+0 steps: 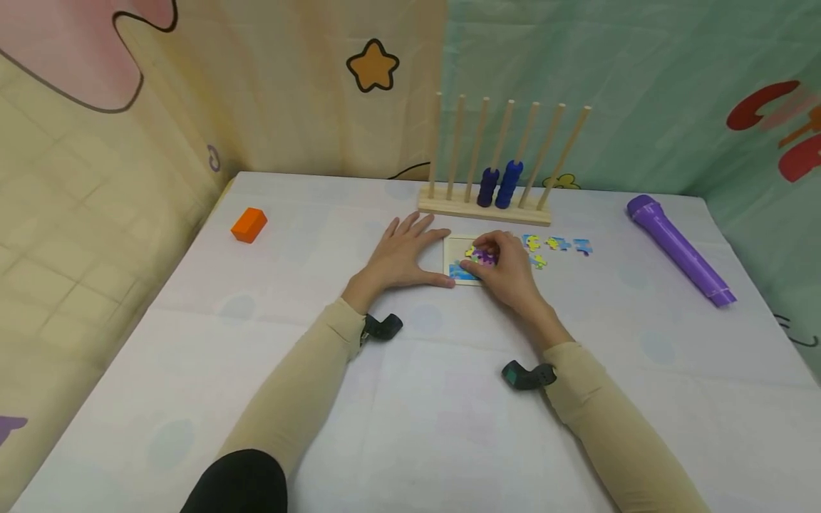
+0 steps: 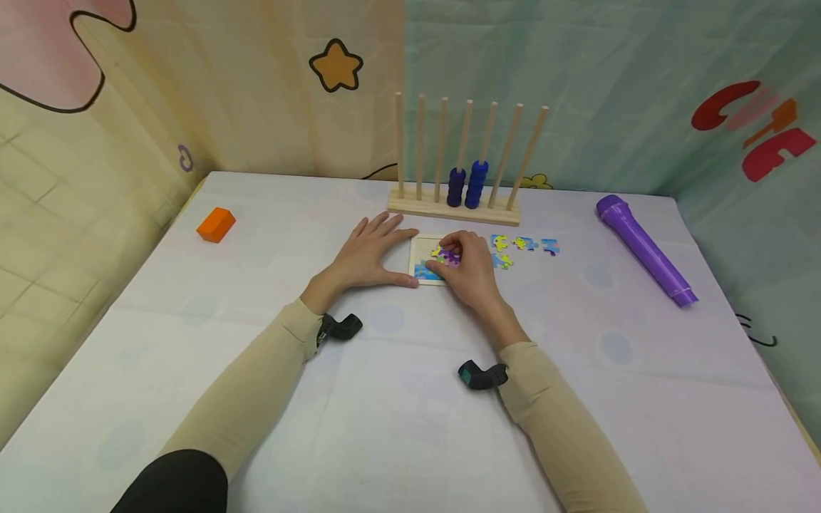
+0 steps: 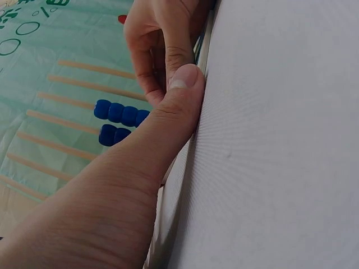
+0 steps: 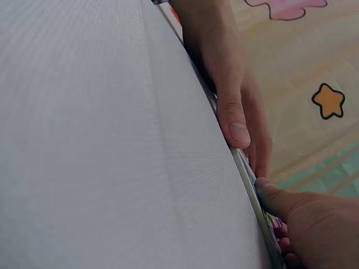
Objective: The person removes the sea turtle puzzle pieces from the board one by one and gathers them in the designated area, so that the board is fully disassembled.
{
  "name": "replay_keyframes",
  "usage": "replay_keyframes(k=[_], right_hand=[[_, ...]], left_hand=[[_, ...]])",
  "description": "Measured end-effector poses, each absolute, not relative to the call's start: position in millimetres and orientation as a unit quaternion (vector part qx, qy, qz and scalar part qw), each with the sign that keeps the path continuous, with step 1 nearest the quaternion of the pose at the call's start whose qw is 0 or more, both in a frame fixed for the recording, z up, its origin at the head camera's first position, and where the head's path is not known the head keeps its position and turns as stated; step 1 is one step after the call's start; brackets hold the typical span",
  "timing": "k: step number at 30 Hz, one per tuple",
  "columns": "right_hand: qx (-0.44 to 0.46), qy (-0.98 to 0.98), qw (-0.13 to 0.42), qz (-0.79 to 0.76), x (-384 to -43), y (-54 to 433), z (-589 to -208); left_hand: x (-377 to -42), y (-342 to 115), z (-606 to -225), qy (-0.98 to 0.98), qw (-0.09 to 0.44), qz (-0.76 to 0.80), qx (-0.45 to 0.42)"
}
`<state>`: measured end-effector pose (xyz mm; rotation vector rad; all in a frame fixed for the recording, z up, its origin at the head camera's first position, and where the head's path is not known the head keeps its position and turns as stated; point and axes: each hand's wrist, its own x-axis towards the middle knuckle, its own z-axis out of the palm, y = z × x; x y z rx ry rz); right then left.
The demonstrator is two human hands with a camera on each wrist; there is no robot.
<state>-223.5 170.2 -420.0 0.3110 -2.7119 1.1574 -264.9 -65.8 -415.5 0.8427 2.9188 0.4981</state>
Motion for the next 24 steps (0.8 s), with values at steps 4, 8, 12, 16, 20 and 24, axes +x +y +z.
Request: replay_keyframes(k=[4,8,12,16,20,24], right_hand=[[0.105,-0.904,0.114,0.399,-221.6,169.1,-425.4],[0.114,-0.898,0.142,0.401,-219.2,168.7,-428.8],[0.128,-0.89,0.162,0.407,-217.3,168.6,-429.6],[0.131,-0.885,0.173,0.412,-216.4,169.9,-429.2],[0.132,-0.878,0.179,0.424,-218.5,171.0,-427.1],[0.132,-0.872,0.18,0.436,-219.8,171.8,-424.9]], left_hand=[[-263.9,-66.7,-417.0,0.947,0.032,0.162,0.276],[-263.5,-66.7,-419.0,0.946,0.032,0.162,0.28],[-263.4,-66.9,-420.0,0.946,0.026,0.164,0.28],[-264.1,-66.4,-419.8,0.945,0.03,0.165,0.282],[-266.8,-66.1,-418.3,0.945,0.025,0.164,0.283],[-268.5,-66.0,-417.9,0.945,0.02,0.165,0.282]])
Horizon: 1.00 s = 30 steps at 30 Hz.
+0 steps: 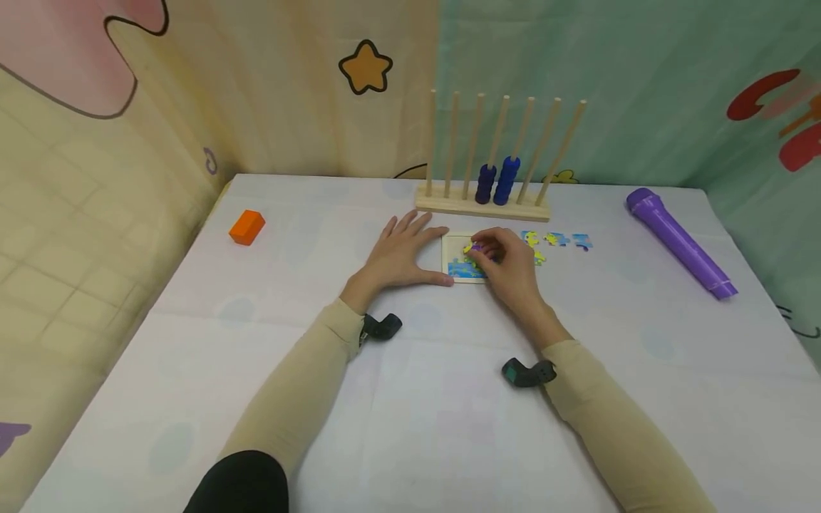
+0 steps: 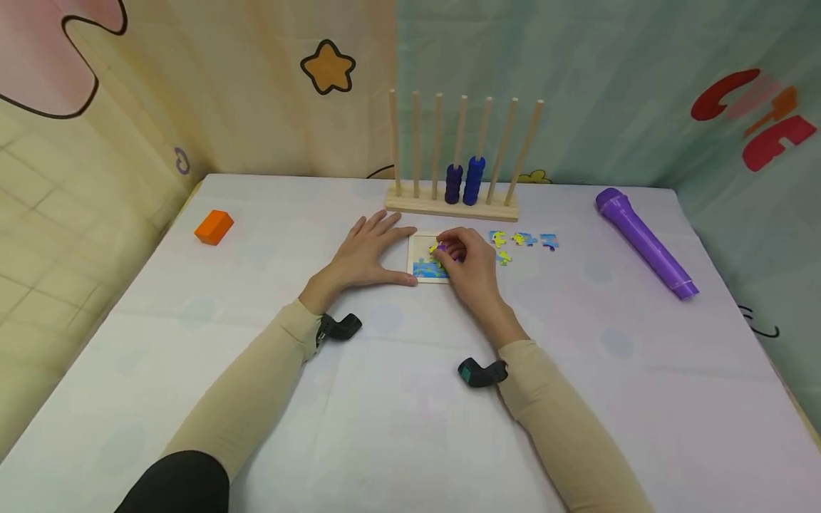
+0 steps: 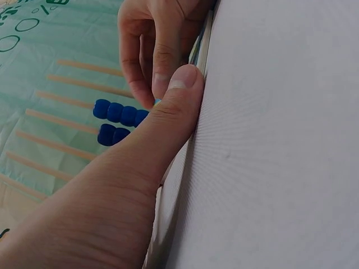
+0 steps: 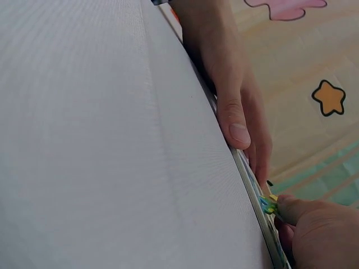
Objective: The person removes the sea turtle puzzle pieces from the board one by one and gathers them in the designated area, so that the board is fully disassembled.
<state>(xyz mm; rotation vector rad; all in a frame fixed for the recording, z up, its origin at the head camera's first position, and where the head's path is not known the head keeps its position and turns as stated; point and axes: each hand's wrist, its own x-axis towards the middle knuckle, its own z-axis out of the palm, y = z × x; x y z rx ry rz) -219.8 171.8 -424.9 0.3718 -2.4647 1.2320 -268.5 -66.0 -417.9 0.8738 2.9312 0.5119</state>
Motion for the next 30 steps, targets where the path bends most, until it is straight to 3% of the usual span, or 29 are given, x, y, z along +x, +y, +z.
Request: replay_keyframes(k=[22,30], right_hand=[[0.04,-0.834,0.199,0.514,-218,178,-418],[-0.014,-0.834,0.191,0.517,-213,205,-410]], left_hand=[[-268,-67,-419,0.943,0.015,0.174,0.284],[-267,-68,-420,0.943,0.022,0.175,0.282]])
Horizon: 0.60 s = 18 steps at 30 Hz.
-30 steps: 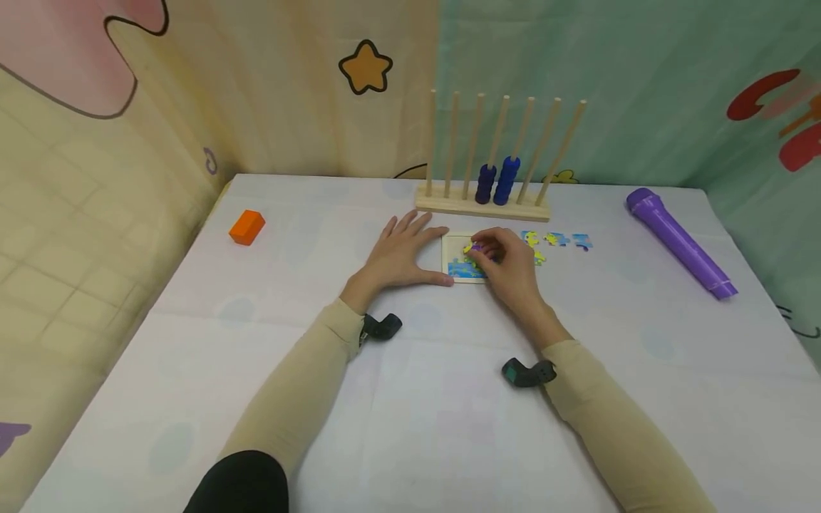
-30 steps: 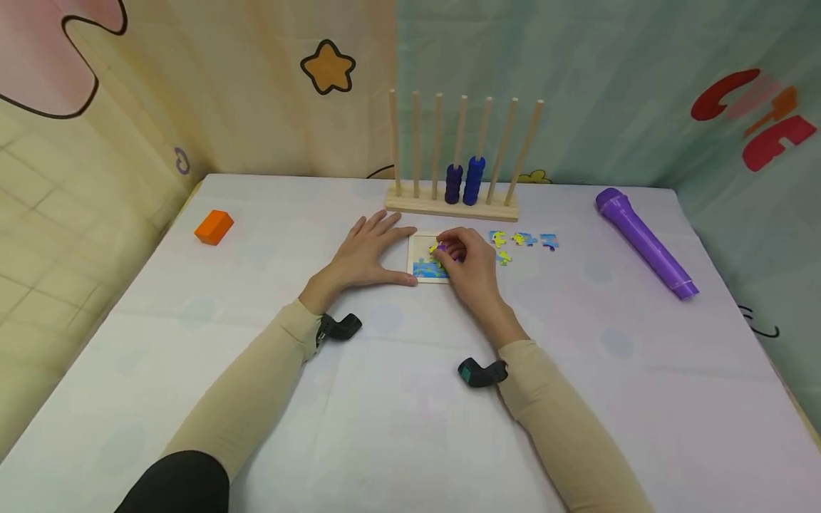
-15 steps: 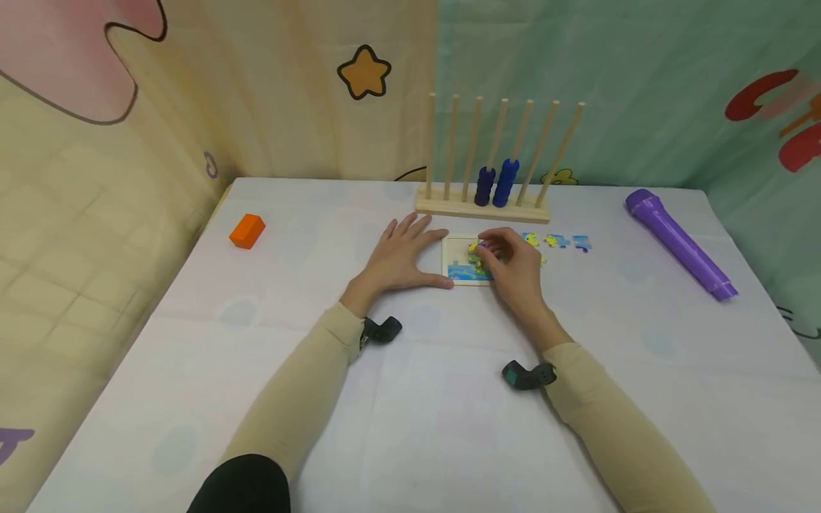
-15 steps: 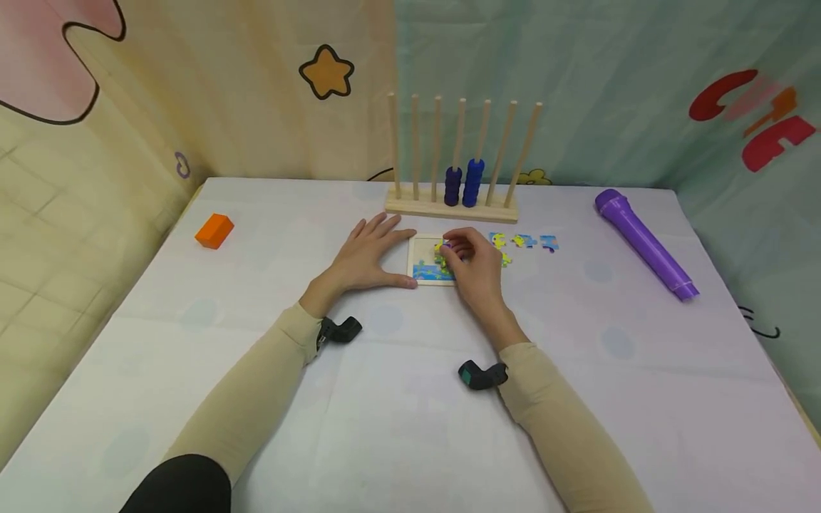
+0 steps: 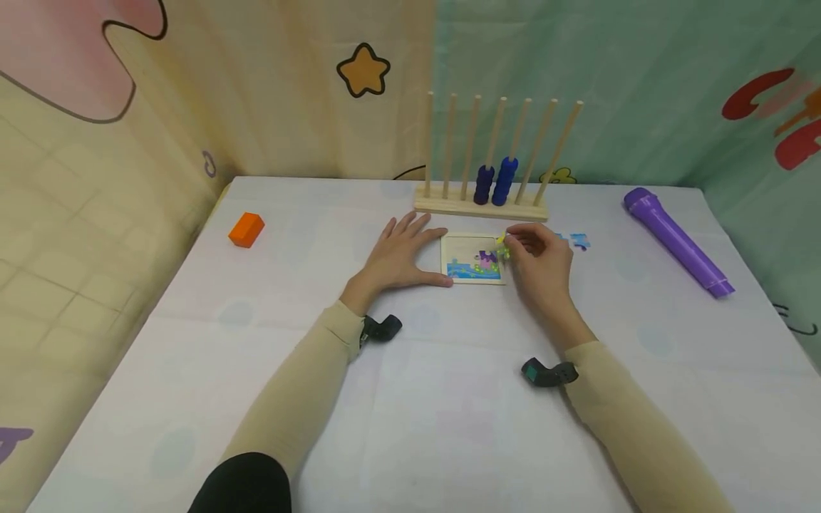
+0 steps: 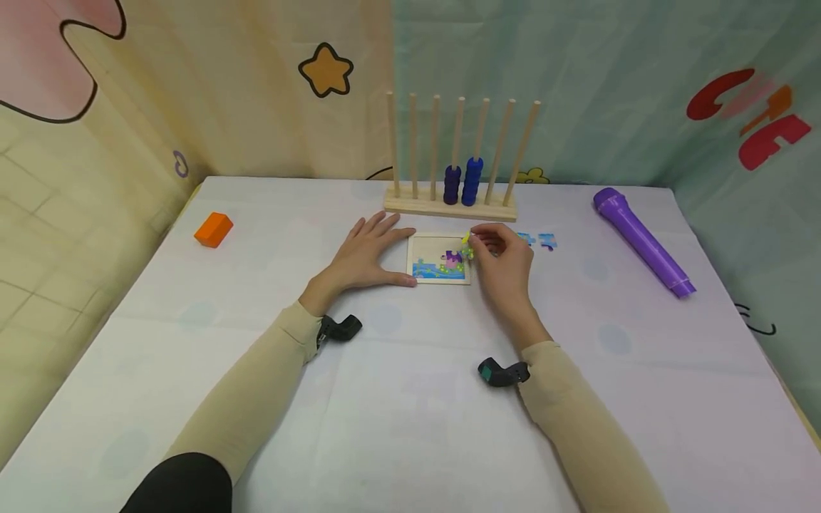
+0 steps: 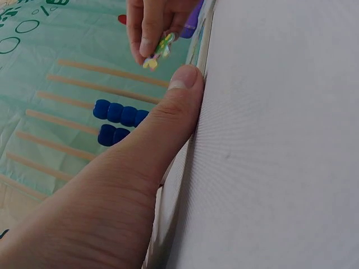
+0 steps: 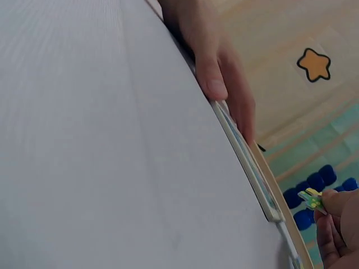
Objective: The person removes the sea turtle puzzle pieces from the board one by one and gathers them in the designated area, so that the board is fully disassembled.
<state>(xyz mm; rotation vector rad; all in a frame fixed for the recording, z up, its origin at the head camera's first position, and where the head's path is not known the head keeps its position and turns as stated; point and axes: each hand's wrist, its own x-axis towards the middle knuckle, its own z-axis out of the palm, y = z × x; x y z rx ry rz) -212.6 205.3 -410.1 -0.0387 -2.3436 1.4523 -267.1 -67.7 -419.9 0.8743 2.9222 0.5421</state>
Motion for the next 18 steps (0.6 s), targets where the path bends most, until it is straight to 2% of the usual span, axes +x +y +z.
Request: replay_keyframes(k=[10,18], right_hand=[[-0.111,-0.849,0.204,0.475,-198,265,-411],[-0.1,-0.881,0.205,0.413,-196,275,-418]], left_hand=[[-265,-70,-421,0.943,0.022,0.173,0.283],[-263,-69,-420,0.942,0.018,0.179,0.285]])
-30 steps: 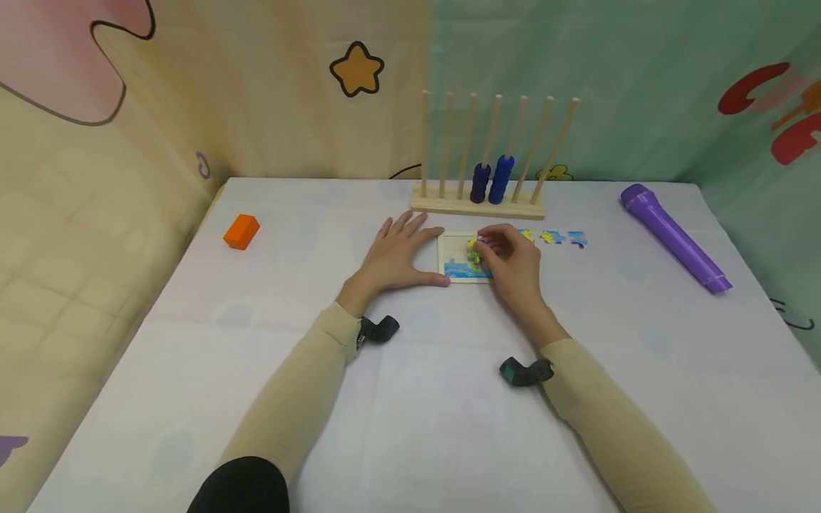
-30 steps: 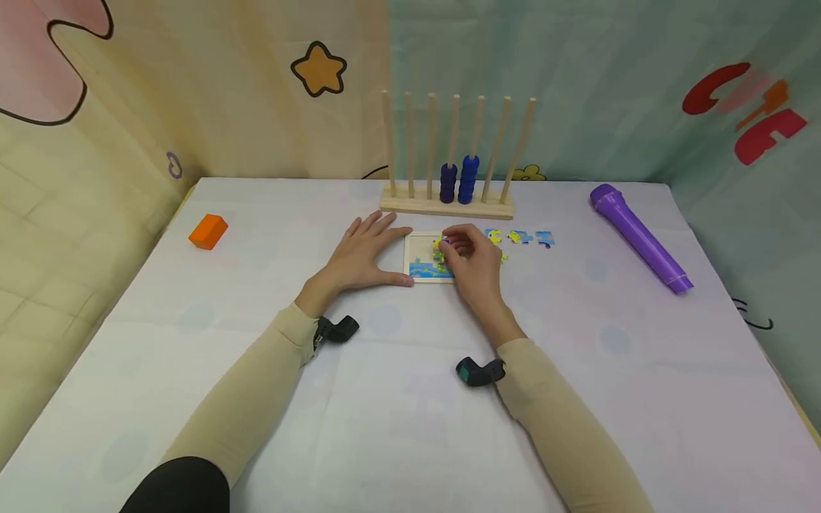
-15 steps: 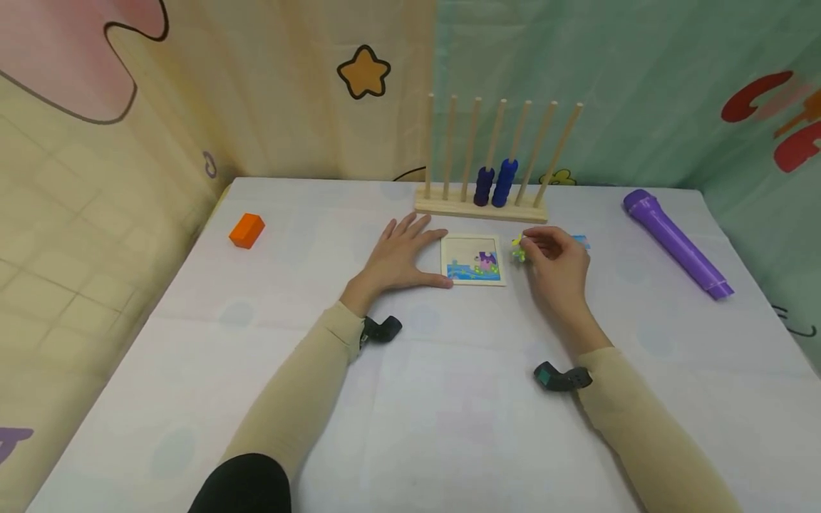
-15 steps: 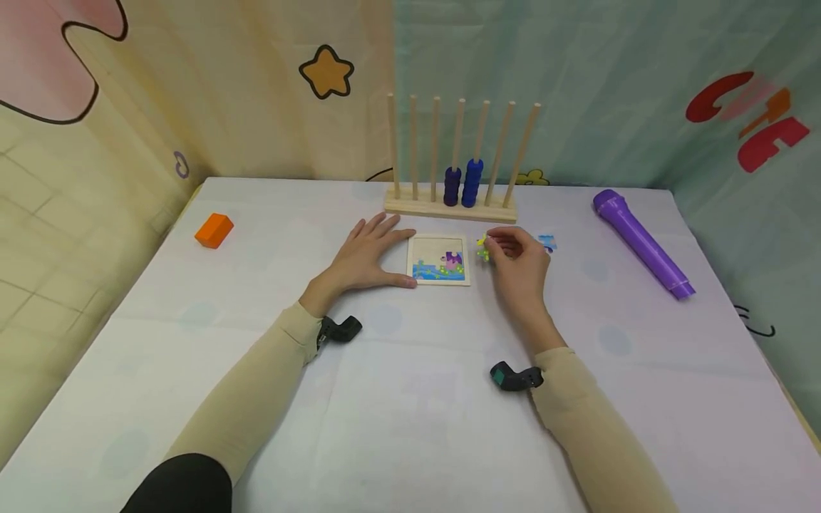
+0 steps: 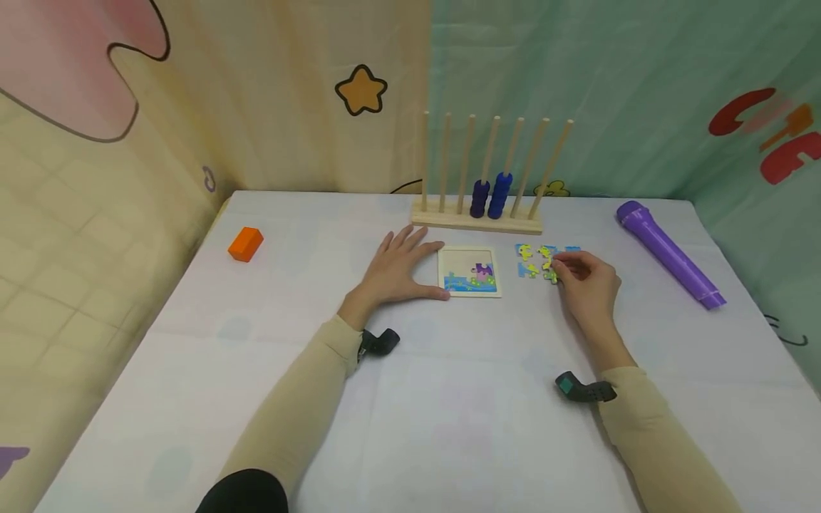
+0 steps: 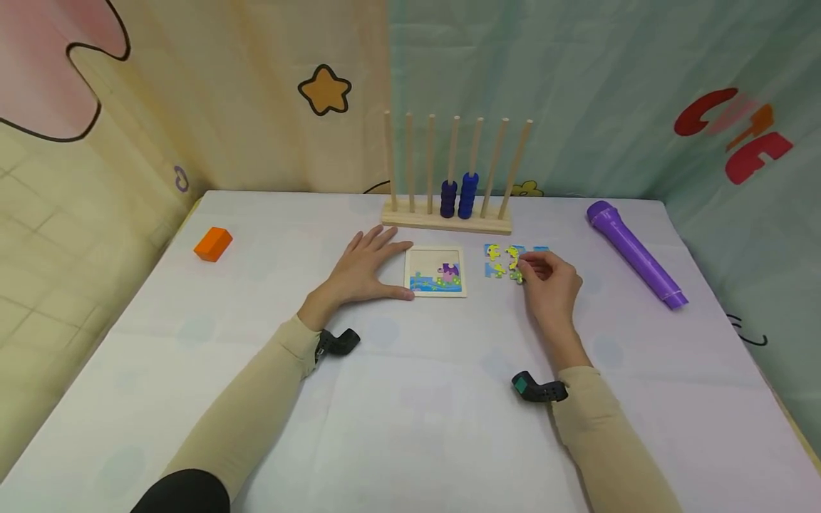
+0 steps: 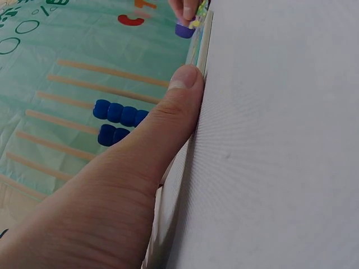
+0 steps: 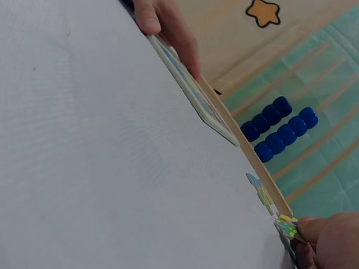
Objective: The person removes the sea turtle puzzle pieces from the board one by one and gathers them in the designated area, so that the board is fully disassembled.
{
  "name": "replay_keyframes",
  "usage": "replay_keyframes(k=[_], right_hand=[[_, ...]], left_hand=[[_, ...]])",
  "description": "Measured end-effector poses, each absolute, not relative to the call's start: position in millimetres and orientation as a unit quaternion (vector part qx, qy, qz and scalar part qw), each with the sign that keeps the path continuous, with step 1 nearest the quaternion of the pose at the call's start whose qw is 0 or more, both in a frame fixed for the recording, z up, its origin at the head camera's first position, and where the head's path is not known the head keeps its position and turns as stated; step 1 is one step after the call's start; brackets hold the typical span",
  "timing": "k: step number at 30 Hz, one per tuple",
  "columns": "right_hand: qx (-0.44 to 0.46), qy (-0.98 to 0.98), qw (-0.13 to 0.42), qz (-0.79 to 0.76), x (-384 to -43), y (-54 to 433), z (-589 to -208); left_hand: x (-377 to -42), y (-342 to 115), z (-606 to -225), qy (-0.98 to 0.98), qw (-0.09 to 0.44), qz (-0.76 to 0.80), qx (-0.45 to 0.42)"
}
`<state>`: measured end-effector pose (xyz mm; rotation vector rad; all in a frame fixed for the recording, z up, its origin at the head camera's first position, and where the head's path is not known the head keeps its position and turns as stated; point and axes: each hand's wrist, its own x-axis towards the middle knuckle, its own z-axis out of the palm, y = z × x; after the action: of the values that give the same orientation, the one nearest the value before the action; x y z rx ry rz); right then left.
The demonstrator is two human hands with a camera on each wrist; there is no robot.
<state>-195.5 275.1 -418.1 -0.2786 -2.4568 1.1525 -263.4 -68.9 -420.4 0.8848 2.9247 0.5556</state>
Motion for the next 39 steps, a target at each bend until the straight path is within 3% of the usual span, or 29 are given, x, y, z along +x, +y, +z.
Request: replay_keyframes(k=[10,21,39], right_hand=[[-0.087,-0.881,0.262,0.385,-196,272,-420],[-0.068,-0.904,0.218,0.361,-194,267,-421],[-0.051,-0.891,0.293,0.343,-193,263,-422]], left_hand=[[-266,-68,-421,0.946,0.026,0.163,0.279],[-270,-69,-422,0.945,0.027,0.165,0.279],[-267,-68,-419,0.944,0.028,0.17,0.282]])
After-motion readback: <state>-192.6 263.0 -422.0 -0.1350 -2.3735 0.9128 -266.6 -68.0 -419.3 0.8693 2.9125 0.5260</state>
